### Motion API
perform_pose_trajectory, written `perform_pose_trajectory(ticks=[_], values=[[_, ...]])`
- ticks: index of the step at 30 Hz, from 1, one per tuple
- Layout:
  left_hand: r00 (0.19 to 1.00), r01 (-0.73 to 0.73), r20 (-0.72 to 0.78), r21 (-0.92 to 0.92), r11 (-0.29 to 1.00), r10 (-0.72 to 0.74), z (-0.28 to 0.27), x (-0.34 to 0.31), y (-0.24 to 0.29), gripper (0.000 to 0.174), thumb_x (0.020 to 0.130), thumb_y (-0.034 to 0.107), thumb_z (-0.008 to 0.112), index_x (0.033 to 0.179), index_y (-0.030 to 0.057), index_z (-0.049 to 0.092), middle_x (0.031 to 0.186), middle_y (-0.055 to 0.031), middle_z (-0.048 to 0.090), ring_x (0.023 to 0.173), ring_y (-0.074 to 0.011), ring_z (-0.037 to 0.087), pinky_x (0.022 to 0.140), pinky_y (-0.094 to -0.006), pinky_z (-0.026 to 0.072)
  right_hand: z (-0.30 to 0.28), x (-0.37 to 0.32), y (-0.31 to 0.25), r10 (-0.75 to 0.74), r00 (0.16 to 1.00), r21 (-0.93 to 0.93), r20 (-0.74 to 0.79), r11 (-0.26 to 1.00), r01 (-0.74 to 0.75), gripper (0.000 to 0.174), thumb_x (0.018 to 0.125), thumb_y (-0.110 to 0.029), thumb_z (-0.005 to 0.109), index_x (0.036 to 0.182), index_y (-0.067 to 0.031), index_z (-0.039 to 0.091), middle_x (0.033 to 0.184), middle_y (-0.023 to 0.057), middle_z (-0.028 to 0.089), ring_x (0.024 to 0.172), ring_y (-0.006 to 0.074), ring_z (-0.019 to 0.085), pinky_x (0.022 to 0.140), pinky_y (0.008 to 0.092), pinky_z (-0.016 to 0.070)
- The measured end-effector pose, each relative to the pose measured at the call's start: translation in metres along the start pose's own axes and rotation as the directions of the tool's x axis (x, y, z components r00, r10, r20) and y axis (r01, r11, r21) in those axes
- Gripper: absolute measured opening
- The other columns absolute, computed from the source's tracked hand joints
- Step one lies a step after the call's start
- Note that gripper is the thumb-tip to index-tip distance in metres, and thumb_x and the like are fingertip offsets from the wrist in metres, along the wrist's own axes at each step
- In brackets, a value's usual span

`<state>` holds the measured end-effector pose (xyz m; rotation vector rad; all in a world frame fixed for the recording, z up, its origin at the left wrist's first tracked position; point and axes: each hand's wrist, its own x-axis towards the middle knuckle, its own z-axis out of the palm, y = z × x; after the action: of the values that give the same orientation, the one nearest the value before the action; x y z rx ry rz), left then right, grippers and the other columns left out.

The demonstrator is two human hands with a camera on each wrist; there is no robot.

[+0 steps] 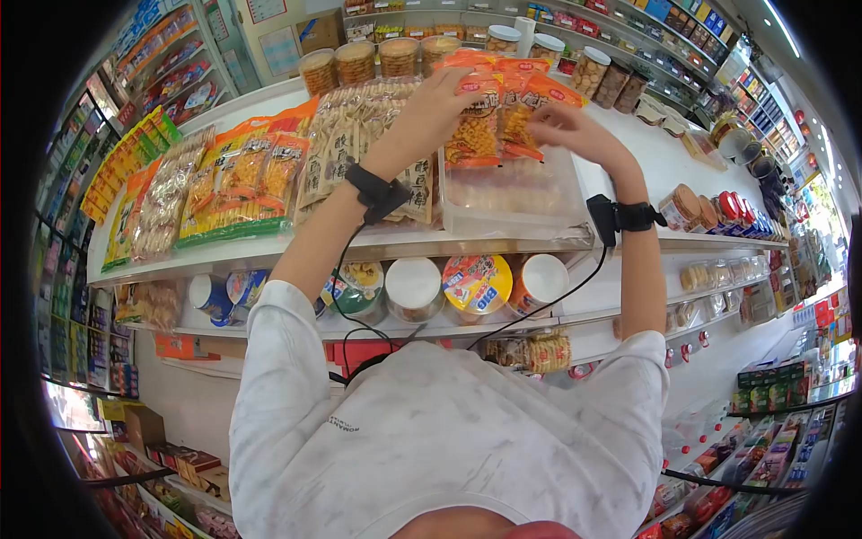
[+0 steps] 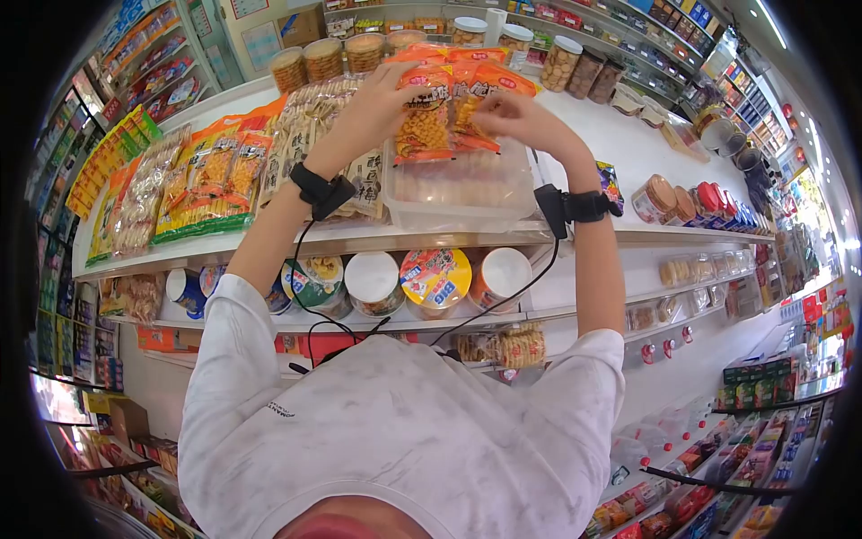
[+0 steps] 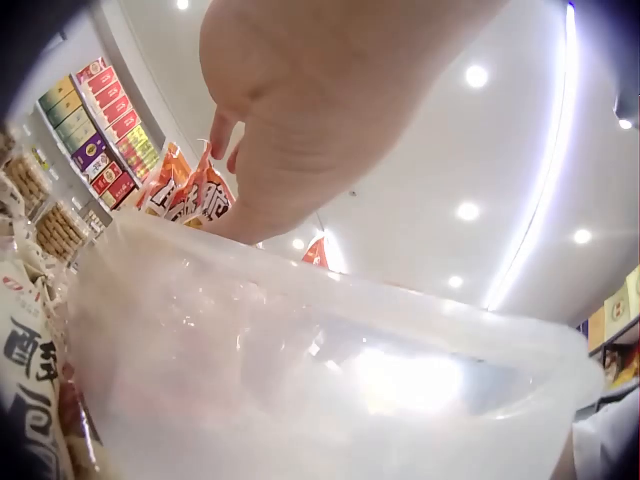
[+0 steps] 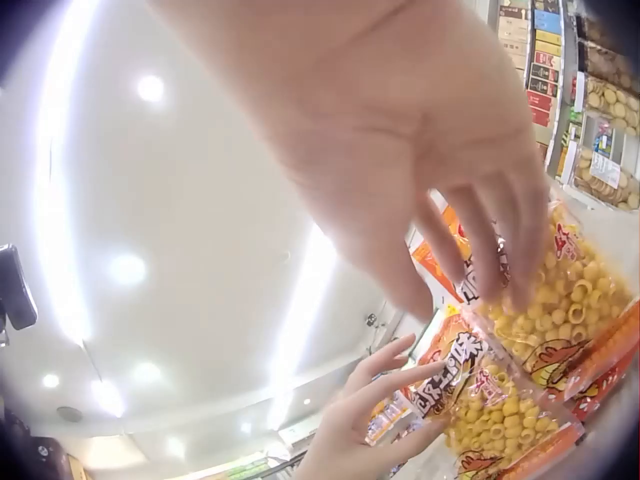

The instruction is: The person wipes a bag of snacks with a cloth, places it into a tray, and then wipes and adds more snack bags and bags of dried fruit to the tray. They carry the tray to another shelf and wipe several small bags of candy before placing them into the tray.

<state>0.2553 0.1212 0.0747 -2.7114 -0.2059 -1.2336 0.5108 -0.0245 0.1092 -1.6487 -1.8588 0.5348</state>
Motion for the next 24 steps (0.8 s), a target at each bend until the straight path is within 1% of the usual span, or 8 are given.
perform_pose_trajectory(ticks=[1,2,5,11,13,14,21,24], values=[[0.999,0.038,-0.004,-0.028,0.999,-0.038,0.001,-0.003,-0.001,0.035,0.08,0.0,0.065,0.114,0.0051,0.067,0.137,-0.0158,0.051,0.128,-0.0347,0.048,0.105,-0.0452,0.0438,0.003,0.0,-0.006,0.038,0.984,-0.079,0.172,0.997,-0.025,0.058,0.092,-0.045,0.07,0.132,-0.0039,0.058,0.103,0.0138,0.071,0.099,0.0207,0.068,0.086,0.0312,0.0525],[0.998,0.055,-0.009,-0.042,0.998,-0.055,0.0,-0.006,-0.002,0.033,0.08,0.001,0.066,0.113,0.0045,0.067,0.135,-0.0168,0.052,0.127,-0.0353,0.049,0.105,-0.0451,0.0442,0.007,-0.003,-0.013,0.122,0.952,-0.166,0.28,0.983,-0.077,0.057,0.097,-0.048,0.062,0.128,-0.0015,0.061,0.125,0.0107,0.066,0.115,0.0201,0.061,0.099,0.0337,0.0482],[0.995,0.098,-0.023,-0.1,0.99,-0.101,-0.014,-0.015,0.004,0.028,0.082,0.004,0.068,0.11,0.0042,0.069,0.132,-0.0173,0.055,0.126,-0.0359,0.05,0.104,-0.0443,0.0449,0.018,0.006,-0.017,0.214,0.943,-0.242,0.257,0.958,-0.151,0.06,0.097,-0.049,0.061,0.134,-0.0018,0.059,0.131,0.0121,0.063,0.119,0.0225,0.06,0.101,0.0342,0.0471],[0.973,0.21,-0.01,-0.362,0.908,-0.229,-0.053,-0.048,0.012,0.023,0.087,0.008,0.07,0.109,0.003,0.07,0.122,-0.0131,0.064,0.118,-0.0315,0.059,0.1,-0.0394,0.0473,0.022,0.016,0.004,0.143,0.898,-0.272,0.415,0.962,-0.027,0.059,0.099,-0.049,0.059,0.136,-0.0036,0.057,0.133,0.0132,0.062,0.121,0.0225,0.058,0.103,0.0336,0.0455],[0.953,0.252,-0.02,-0.505,0.826,-0.302,-0.078,-0.064,0.019,0.022,0.087,0.01,0.071,0.107,0.0016,0.07,0.117,-0.0123,0.066,0.113,-0.0297,0.062,0.098,-0.0379,0.0482,0.019,0.011,-0.003,0.174,0.914,-0.218,0.366,0.971,-0.098,0.057,0.098,-0.044,0.062,0.139,-0.0043,0.055,0.133,0.0131,0.062,0.119,0.0214,0.06,0.101,0.0336,0.0466],[0.954,0.26,-0.026,-0.434,0.863,-0.3,-0.092,-0.074,0.018,0.02,0.088,0.011,0.071,0.106,0.0016,0.071,0.113,-0.0119,0.068,0.108,-0.0283,0.064,0.097,-0.0368,0.0492,0.016,0.001,-0.026,0.187,0.926,-0.112,0.328,0.981,-0.158,0.056,0.098,-0.043,0.063,0.137,-0.003,0.056,0.131,0.0122,0.063,0.118,0.0217,0.061,0.1,0.034,0.0476],[0.704,0.677,0.05,-0.346,0.649,-0.708,-0.156,-0.173,-0.02,0.019,0.092,0.011,0.068,0.108,0.0008,0.071,0.108,-0.0103,0.07,0.101,-0.0201,0.068,0.091,-0.0324,0.0519,0.017,-0.059,-0.053,0.022,0.998,0.074,-0.052,0.997,-0.018,0.035,0.1,-0.024,0.062,0.125,0.0001,0.062,0.114,0.01,0.069,0.103,0.0177,0.066,0.093,0.032,0.051],[0.654,0.702,-0.067,-0.318,0.638,-0.753,-0.174,-0.211,-0.032,0.023,0.092,0.017,0.069,0.105,-0.0014,0.071,0.099,-0.0104,0.073,0.091,-0.0187,0.07,0.08,-0.0306,0.0541,0.033,-0.098,-0.094,0.002,0.97,0.046,-0.244,0.999,0.009,0.024,0.099,-0.012,0.06,0.119,0.0017,0.063,0.11,0.0095,0.07,0.103,0.0159,0.066,0.094,0.0317,0.0502]])
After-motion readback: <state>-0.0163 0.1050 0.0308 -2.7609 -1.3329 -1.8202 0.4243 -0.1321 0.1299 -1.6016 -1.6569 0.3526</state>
